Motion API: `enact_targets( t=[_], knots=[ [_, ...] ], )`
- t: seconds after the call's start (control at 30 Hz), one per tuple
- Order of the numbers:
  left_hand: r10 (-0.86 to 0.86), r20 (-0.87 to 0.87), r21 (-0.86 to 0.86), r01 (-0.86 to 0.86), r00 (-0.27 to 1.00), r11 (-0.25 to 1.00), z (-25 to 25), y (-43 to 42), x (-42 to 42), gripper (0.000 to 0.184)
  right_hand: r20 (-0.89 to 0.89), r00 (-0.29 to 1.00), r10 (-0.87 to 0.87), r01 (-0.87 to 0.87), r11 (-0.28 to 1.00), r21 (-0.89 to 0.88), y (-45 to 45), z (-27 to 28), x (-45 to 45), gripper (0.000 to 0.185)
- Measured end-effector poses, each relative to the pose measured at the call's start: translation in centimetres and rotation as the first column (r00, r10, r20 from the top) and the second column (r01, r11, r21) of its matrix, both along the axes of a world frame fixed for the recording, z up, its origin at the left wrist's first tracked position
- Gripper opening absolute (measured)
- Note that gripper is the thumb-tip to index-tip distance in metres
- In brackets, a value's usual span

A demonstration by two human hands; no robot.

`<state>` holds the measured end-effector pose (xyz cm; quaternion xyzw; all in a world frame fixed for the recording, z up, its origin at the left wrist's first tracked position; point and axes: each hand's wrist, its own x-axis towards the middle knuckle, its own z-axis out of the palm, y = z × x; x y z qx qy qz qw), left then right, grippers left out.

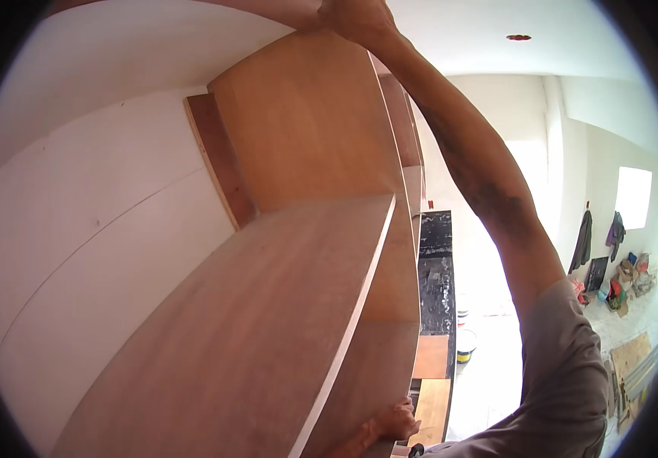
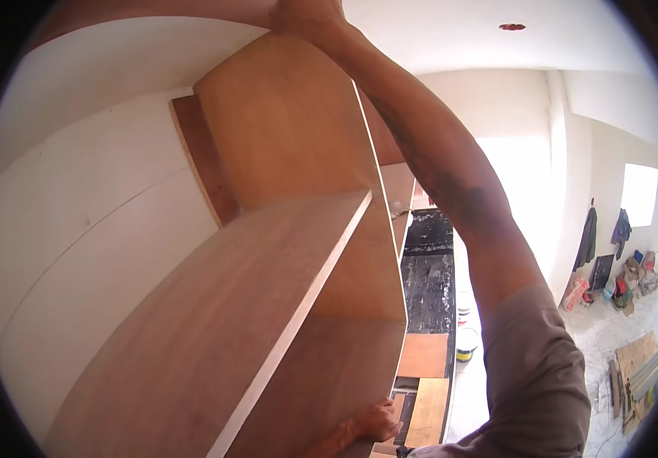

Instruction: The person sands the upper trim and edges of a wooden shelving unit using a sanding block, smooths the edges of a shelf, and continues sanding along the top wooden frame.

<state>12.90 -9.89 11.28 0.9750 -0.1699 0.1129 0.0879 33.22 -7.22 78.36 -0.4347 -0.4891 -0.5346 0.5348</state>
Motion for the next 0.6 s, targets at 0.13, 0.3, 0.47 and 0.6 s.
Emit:
enact_targets(
  t=[0.13, 0.3, 0.47, 0.6],
  knots=[
    [0.021, -0.001, -0.022, -0.021, 1.000, 1.000, -0.4, -0.2, -0.2, 0.051, 0.131, 0.953, 0.274, -0.275, 0.961, -0.014, 1.5, 0.6, 4.7, 0.058],
    [0.014, -0.018, -0.066, -0.015, 1.000, 0.998, -0.4, 0.2, 0.0, 0.050, 0.156, 0.885, 0.439, -0.392, 0.882, -0.261, 1.1, 0.5, 7.4, 0.081],
    [0.037, 0.003, -0.029, -0.037, 0.999, 0.999, -0.1, 0.2, -0.2, 0.049, 0.165, 0.732, 0.661, -0.553, 0.718, -0.423, 1.5, -0.9, 6.6, 0.084],
    [0.037, -0.064, 0.039, -0.034, 0.997, 0.999, 0.5, 0.2, -0.2, 0.044, 0.196, 0.886, 0.420, -0.398, 0.906, -0.144, 2.1, -2.7, 4.6, 0.078]
  ],
)
